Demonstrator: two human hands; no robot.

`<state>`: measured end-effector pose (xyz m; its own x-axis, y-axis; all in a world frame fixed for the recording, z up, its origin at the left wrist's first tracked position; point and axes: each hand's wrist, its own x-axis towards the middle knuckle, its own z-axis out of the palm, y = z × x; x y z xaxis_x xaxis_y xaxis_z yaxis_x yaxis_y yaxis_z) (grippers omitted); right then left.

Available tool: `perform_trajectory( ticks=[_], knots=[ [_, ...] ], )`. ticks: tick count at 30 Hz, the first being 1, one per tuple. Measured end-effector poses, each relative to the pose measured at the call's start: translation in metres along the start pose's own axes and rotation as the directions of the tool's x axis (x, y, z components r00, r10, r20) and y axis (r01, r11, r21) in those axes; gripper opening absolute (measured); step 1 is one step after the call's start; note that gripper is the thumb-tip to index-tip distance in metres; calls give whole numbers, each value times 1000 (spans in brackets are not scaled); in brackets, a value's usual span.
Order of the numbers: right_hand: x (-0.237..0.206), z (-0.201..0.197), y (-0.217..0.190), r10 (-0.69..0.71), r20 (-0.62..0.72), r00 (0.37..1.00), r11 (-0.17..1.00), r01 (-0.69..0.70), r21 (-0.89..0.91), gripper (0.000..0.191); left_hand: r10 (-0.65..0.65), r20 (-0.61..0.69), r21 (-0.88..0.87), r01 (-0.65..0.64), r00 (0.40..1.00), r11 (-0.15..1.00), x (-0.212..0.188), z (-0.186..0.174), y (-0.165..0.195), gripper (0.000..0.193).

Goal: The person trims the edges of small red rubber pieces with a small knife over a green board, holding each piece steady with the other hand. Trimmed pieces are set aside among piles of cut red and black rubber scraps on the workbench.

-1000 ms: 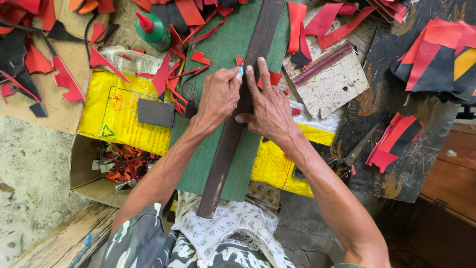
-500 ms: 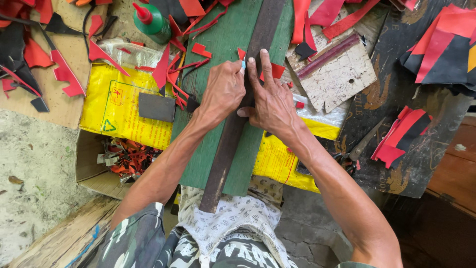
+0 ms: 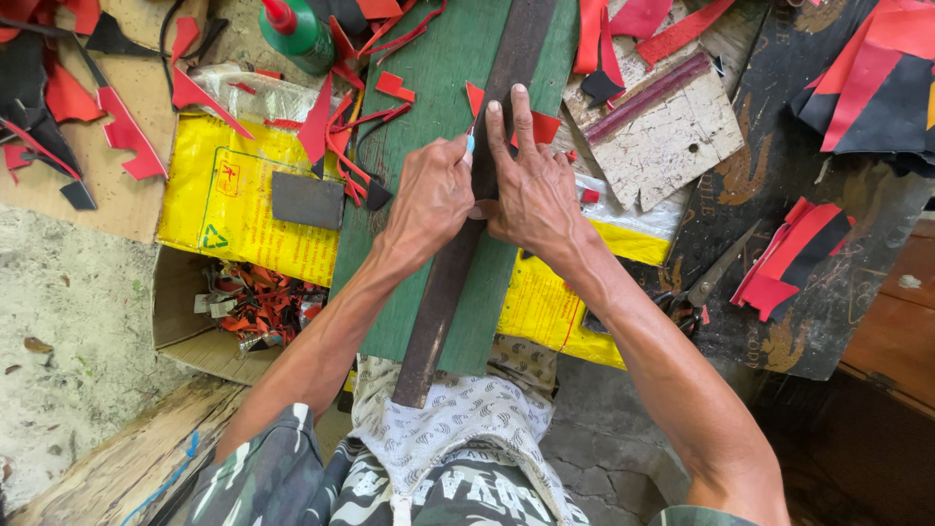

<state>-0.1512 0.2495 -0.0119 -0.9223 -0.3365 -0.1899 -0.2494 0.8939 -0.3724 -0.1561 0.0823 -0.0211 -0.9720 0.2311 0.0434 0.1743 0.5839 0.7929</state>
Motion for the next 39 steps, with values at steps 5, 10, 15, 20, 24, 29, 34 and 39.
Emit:
perform_trajectory(
  ticks=[5,10,15,20,24,29,34,39],
  knots=[
    [0,-1,-3,2,3,1000,1000,-2,-10,135,-25,1,-15,25,1000,1000,-12,-4,2,14],
    [2,-3,-6,32,43,999,999,-32,-13,132,-34,16,-13,34,999,999,-26,-8,7,14],
    [0,-1,-6,22,30,999,999,-21,-25,130,-49,-4,-47,49,999,998,-41,-10,8,17],
    [0,2,-5,4,13,1000,1000,-4,-23,131,-34,11,-29,35,999,999,-69,-20,16,15],
    [-2,3,-5,-1,28,1000,999,2,-37,132,-150,50,-54,153,987,987,-100,-29,25,22],
    [0,3,-5,-2,26,1000,1000,3,-14,132,-162,72,-71,167,984,983,-106,-31,24,22],
    [-3,-2,-1,-55,-25,998,998,55,31,131,-182,63,-109,188,981,976,-107,-42,27,21],
    [-3,-10,0,16,25,1000,994,-18,107,124,-150,2,-183,148,989,972,-67,-44,28,25]
  ],
)
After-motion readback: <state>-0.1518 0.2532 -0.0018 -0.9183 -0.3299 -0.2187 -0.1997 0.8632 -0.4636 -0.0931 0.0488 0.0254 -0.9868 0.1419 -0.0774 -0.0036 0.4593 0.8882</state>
